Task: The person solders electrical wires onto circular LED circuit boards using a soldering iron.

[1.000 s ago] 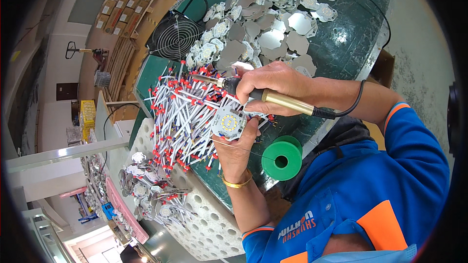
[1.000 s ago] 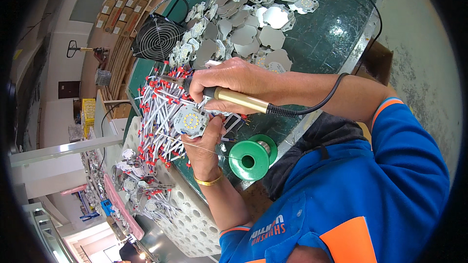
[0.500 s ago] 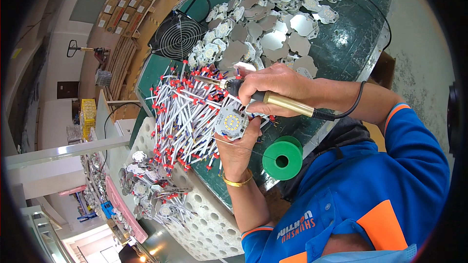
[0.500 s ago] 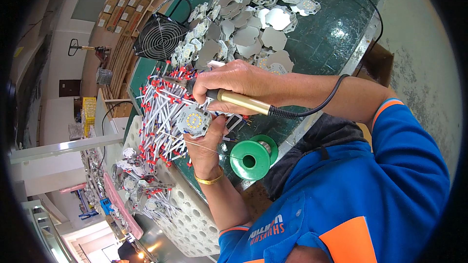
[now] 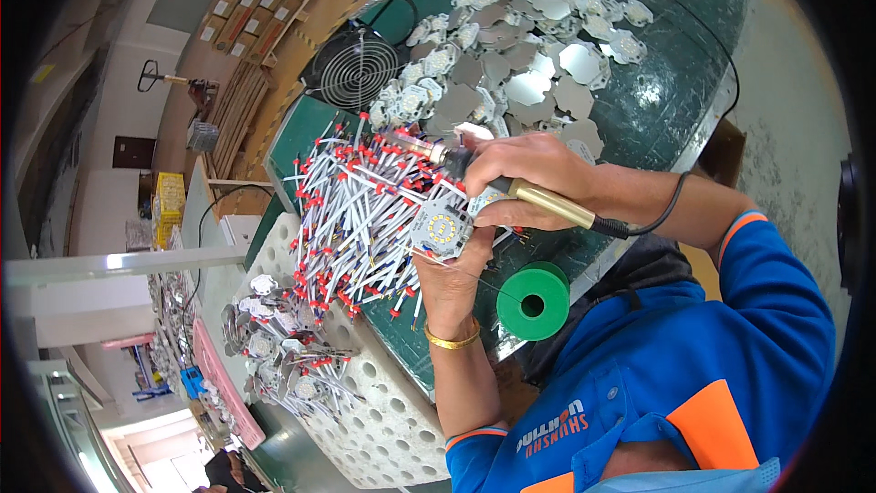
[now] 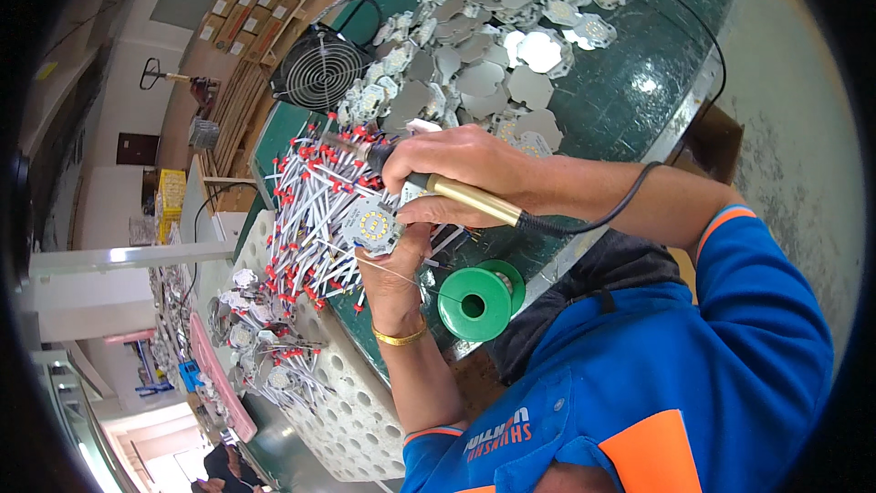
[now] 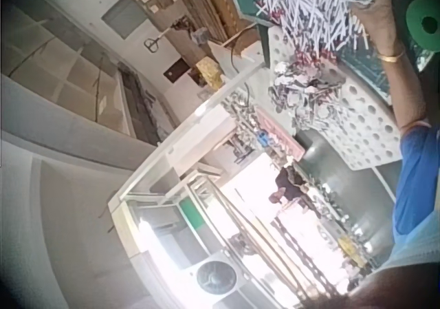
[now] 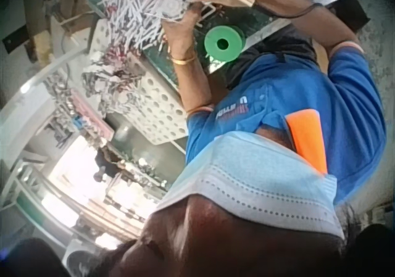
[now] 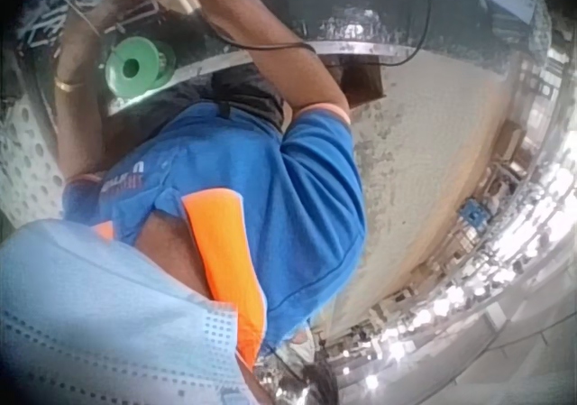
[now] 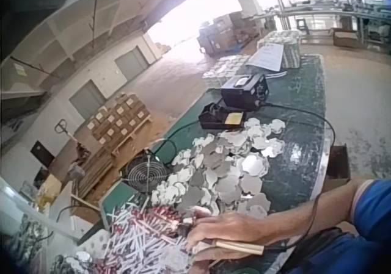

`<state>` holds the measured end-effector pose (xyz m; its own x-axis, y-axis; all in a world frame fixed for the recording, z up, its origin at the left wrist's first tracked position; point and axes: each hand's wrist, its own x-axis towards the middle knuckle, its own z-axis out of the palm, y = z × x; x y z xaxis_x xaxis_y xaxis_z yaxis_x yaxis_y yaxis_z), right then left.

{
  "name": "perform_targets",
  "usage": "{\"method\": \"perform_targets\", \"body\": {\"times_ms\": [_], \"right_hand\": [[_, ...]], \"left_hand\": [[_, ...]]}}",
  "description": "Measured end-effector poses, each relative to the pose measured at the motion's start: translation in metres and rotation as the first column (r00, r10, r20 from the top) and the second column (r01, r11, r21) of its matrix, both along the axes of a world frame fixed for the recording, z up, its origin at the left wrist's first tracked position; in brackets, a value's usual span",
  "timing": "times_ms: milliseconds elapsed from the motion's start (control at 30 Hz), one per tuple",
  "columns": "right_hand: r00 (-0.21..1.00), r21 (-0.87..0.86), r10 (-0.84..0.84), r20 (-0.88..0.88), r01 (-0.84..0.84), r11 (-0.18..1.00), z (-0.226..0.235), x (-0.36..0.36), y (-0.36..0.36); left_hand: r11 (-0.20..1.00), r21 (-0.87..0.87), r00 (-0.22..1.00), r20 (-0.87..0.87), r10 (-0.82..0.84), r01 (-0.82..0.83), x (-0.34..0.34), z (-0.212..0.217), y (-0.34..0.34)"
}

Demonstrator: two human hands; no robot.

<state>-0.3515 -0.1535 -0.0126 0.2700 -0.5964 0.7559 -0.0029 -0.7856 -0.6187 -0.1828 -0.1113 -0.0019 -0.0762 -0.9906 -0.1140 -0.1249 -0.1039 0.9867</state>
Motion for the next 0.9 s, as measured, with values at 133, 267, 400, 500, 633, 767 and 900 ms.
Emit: {"method": "perform_targets", "body": {"times_ms": [133, 267, 400, 500, 633, 767, 900], "right_hand": [[0.989, -0.025, -0.072, 0.128, 0.075, 0.997, 0.006, -0.013, -0.001], [0.981, -0.146, -0.047, 0.19, 0.075, 0.986, 0.017, -0.022, 0.011], [0.979, -0.235, 0.074, 0.188, -0.028, 0.972, 0.015, -0.029, 0.024], [0.992, -0.257, 0.109, 0.068, -0.088, 0.962, 0.034, -0.033, 0.028], [0.993, -0.241, 0.117, 0.012, -0.111, 0.964, 0.043, -0.026, 0.035], [0.991, -0.225, 0.135, 0.021, -0.126, 0.966, 0.046, -0.022, 0.035], [0.99, -0.213, 0.142, -0.018, -0.143, 0.967, 0.048, -0.022, 0.035]], "left_hand": [[0.983, -0.006, 0.93, -0.325, 0.172, -0.184, 0.005, 0.005, 0.0], [0.944, -0.066, 0.845, -0.469, 0.257, -0.324, 0.016, 0.02, 0.005], [0.877, -0.118, 0.802, -0.475, 0.362, -0.466, 0.012, 0.034, 0.005], [0.869, -0.08, 0.77, -0.51, 0.385, -0.488, 0.011, 0.04, 0.007], [0.875, -0.121, 0.777, -0.527, 0.343, -0.468, 0.011, 0.036, 0.006], [0.872, -0.109, 0.763, -0.543, 0.35, -0.478, 0.009, 0.036, 0.005], [0.88, -0.121, 0.765, -0.557, 0.322, -0.459, 0.007, 0.039, 0.007]]}}
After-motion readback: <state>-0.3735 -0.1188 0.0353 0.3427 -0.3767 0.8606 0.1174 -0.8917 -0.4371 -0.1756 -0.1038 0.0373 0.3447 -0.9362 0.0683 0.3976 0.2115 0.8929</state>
